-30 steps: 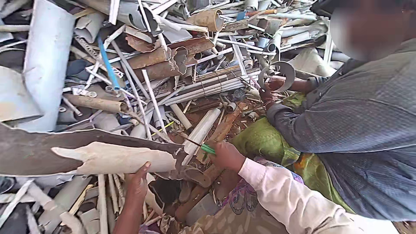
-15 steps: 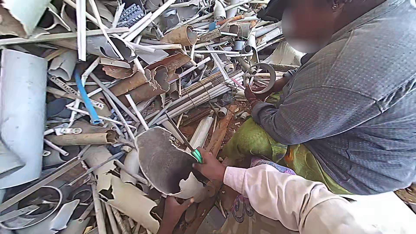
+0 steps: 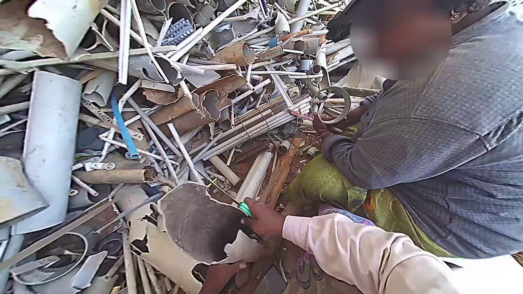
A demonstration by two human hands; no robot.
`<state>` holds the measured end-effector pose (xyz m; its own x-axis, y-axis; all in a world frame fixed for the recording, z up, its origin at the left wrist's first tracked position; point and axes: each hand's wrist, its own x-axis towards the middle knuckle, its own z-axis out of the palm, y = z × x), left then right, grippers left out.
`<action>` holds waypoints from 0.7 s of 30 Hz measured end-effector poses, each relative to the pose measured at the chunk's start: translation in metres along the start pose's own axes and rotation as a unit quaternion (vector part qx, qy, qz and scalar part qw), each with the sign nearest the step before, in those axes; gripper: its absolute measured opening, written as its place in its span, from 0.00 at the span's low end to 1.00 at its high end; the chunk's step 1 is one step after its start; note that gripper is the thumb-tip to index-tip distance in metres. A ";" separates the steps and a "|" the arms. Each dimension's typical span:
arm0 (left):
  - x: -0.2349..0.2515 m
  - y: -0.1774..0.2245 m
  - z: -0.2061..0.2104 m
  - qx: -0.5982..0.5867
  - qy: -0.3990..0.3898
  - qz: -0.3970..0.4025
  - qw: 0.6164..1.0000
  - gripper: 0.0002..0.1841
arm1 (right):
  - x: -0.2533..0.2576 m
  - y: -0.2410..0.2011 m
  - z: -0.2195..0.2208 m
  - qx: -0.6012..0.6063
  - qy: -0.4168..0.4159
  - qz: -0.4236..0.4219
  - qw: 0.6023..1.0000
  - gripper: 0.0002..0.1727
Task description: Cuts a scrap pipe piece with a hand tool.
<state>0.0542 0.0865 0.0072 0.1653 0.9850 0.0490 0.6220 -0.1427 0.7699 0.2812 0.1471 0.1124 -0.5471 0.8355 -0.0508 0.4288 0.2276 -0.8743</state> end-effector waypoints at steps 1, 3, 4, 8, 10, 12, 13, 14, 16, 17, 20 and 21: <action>0.001 -0.001 -0.001 0.004 -0.008 -0.001 1.000 0.39 | 0.000 0.001 0.000 -0.002 -0.003 -0.005 1.000 0.22; 0.003 -0.001 -0.004 0.015 -0.029 -0.008 0.999 0.36 | 0.002 0.004 0.000 -0.003 -0.009 -0.013 1.000 0.24; 0.005 0.002 -0.006 0.026 -0.045 -0.018 0.998 0.35 | 0.003 0.005 0.000 -0.003 -0.012 -0.016 1.000 0.24; 0.008 0.004 -0.007 0.047 -0.054 -0.027 0.997 0.34 | 0.008 0.007 0.001 0.002 -0.013 -0.018 1.000 0.24; 0.007 0.010 -0.010 0.024 -0.042 -0.023 0.999 0.35 | 0.010 0.002 0.003 0.000 -0.005 -0.005 1.000 0.24; 0.006 0.006 -0.011 -0.007 -0.017 -0.007 1.000 0.38 | 0.013 -0.004 0.007 -0.003 0.005 0.007 1.000 0.24; 0.005 0.003 -0.010 -0.033 0.004 0.003 0.999 0.39 | 0.014 -0.006 0.009 -0.005 0.009 0.006 1.000 0.24; 0.003 0.003 -0.010 -0.058 0.015 0.000 0.998 0.39 | 0.017 -0.006 0.012 -0.008 0.015 -0.001 1.000 0.23; 0.001 0.009 -0.015 -0.092 0.002 -0.041 0.995 0.36 | 0.020 -0.007 0.016 -0.021 0.018 -0.015 0.999 0.22; 0.000 0.008 -0.017 -0.091 -0.008 -0.051 0.995 0.35 | 0.021 -0.008 0.018 -0.026 0.014 -0.020 0.999 0.22; -0.002 -0.022 -0.015 -0.103 -0.006 -0.024 0.994 0.43 | 0.021 -0.010 0.022 -0.037 0.000 -0.024 0.999 0.21; -0.003 -0.024 -0.015 -0.102 -0.009 -0.028 0.994 0.43 | 0.020 -0.010 0.023 -0.042 -0.003 -0.022 0.999 0.21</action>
<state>0.0270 0.0886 -0.0018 0.1503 0.9886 -0.0069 0.4623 -0.0641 0.8844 0.2492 0.1503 0.1090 -0.5711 0.8207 -0.0170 0.4629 0.3049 -0.8323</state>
